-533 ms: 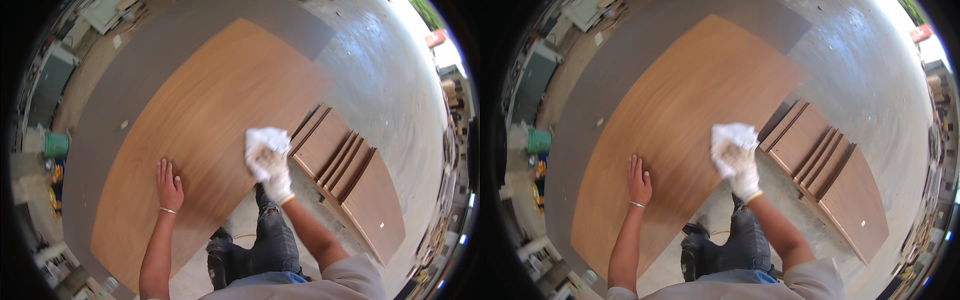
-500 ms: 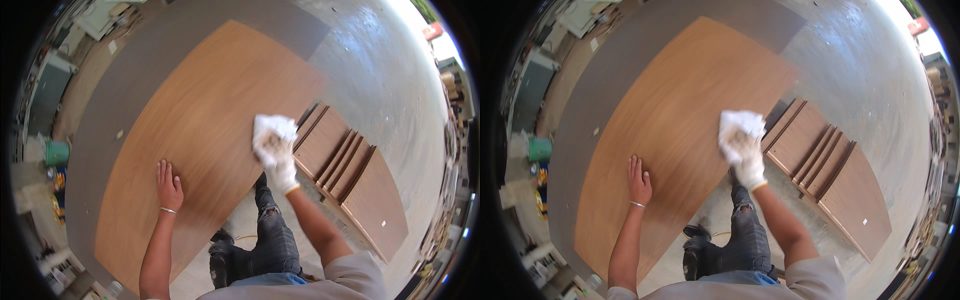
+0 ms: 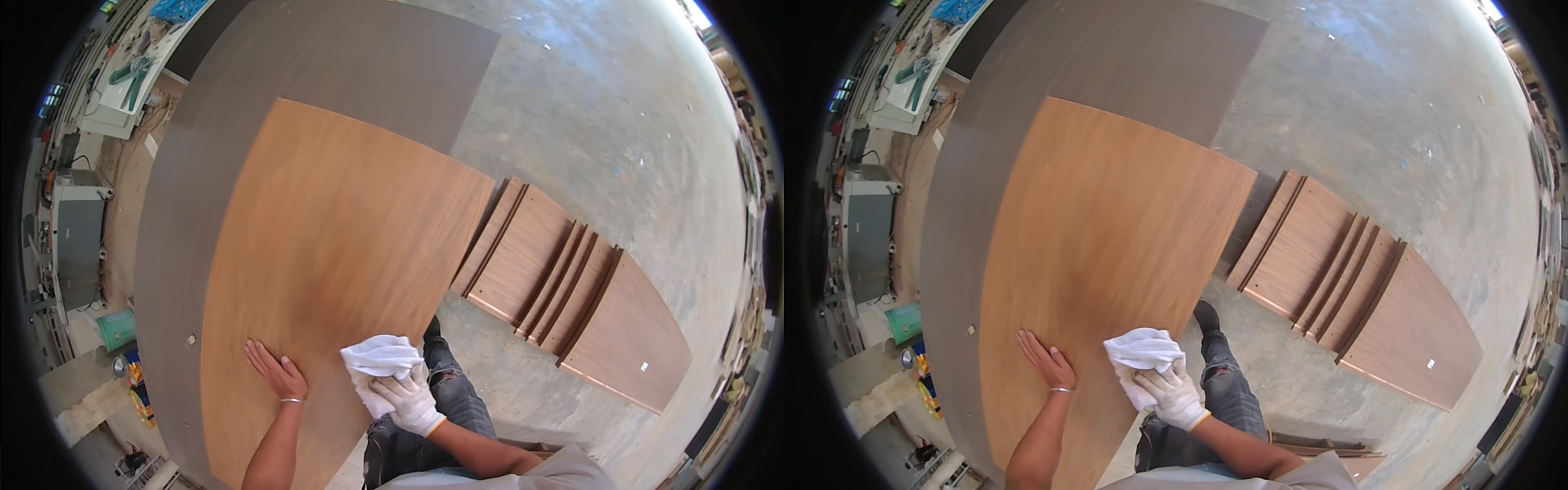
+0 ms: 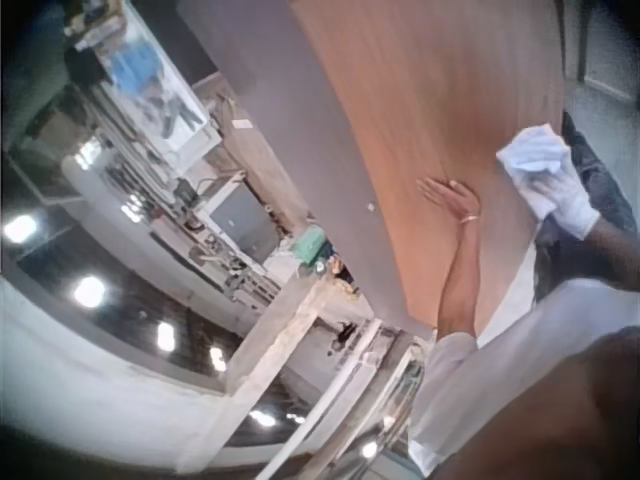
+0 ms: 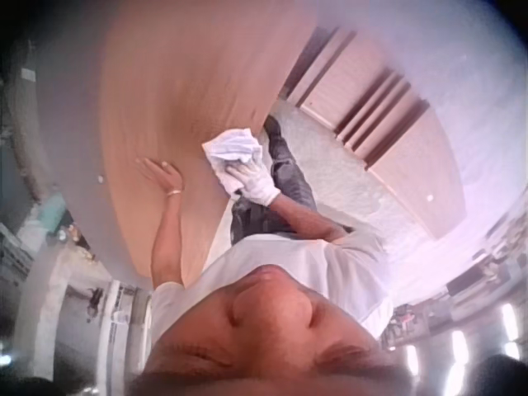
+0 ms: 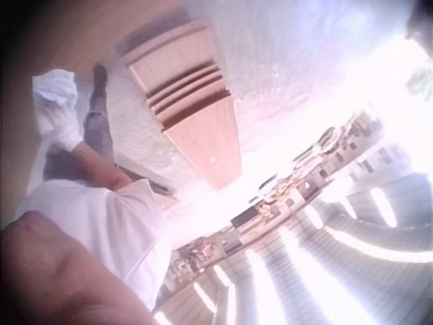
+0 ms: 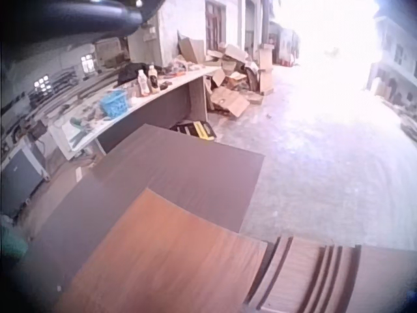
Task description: The person wipes a large wooden panel with a white cloth, then uses a utility knife to scrape the panel's edge. The person continues wiping the panel surface and edges with the cloth.
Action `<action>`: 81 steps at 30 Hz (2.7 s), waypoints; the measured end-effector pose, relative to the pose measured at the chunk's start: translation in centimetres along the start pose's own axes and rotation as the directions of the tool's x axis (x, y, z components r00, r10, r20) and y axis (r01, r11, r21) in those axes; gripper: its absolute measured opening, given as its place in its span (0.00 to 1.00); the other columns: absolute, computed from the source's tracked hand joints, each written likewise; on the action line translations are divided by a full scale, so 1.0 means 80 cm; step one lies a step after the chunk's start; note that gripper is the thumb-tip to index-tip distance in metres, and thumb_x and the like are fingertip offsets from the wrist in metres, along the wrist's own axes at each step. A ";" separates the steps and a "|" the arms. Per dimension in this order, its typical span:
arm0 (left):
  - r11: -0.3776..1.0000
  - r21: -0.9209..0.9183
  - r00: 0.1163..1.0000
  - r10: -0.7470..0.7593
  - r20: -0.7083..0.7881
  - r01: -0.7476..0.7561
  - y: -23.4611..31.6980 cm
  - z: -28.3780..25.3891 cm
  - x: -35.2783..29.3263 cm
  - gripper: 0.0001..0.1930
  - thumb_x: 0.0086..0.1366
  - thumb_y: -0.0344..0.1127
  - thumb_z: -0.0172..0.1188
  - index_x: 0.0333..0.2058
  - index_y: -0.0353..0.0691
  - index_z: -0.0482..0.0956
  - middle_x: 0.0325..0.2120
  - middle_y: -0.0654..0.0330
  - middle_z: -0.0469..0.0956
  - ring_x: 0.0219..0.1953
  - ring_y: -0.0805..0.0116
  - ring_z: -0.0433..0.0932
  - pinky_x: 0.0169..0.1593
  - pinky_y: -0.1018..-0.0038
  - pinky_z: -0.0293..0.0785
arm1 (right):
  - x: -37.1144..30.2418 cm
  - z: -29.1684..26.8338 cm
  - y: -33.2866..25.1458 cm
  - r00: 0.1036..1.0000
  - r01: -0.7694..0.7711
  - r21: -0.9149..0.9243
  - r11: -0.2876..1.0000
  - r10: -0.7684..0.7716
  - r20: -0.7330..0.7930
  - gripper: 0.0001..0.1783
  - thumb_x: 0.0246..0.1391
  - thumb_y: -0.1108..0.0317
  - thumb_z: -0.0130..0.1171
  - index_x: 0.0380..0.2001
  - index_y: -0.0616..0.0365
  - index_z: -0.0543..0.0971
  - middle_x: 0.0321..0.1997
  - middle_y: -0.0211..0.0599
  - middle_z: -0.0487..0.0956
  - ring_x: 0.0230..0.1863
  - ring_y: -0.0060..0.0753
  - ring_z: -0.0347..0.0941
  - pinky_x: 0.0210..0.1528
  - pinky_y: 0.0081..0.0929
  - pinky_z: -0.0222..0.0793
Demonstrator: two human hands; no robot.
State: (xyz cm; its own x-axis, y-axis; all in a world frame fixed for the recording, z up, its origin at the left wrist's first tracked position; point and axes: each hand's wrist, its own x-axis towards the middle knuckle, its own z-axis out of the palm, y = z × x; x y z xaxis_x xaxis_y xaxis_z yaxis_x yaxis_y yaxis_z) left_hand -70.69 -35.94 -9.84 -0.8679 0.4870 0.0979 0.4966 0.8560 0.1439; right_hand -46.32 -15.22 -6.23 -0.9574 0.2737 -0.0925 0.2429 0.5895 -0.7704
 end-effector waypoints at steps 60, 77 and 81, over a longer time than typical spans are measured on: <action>0.998 -0.030 0.998 -0.049 0.041 0.050 0.003 -0.003 0.007 0.38 0.74 0.46 0.41 0.73 0.25 0.50 0.76 0.35 0.48 0.78 0.35 0.45 0.78 0.41 0.37 | 0.480 -0.211 0.151 0.887 -0.048 -0.499 0.865 -0.194 -0.420 0.25 0.53 0.65 0.62 0.56 0.54 0.82 0.69 0.46 0.76 0.77 0.48 0.61 0.80 0.51 0.48; 0.998 0.004 0.998 -0.064 0.024 0.064 -0.002 -0.001 0.000 0.37 0.74 0.47 0.42 0.73 0.25 0.51 0.76 0.36 0.50 0.78 0.34 0.46 0.78 0.42 0.38 | 0.305 -0.257 0.207 0.816 -0.466 -0.199 0.862 0.332 -0.474 0.36 0.56 0.71 0.57 0.71 0.55 0.70 0.81 0.46 0.59 0.83 0.54 0.43 0.83 0.42 0.39; 0.998 -0.027 0.998 -0.063 0.019 0.064 0.005 -0.003 0.008 0.38 0.73 0.46 0.43 0.73 0.26 0.52 0.75 0.35 0.50 0.78 0.35 0.46 0.78 0.41 0.37 | 0.276 -0.246 0.251 0.901 -0.414 -0.558 0.719 0.236 -0.364 0.38 0.58 0.69 0.53 0.74 0.54 0.66 0.82 0.40 0.59 0.85 0.49 0.39 0.85 0.41 0.31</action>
State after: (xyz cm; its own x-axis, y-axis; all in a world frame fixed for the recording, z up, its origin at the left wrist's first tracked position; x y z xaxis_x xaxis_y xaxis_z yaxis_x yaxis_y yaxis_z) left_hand -71.03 -35.37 -9.47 -0.8978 0.4349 0.0699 0.4402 0.8804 0.1763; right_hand -59.51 17.65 -11.32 -0.7485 0.6622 -0.0361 0.6581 0.7349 -0.1640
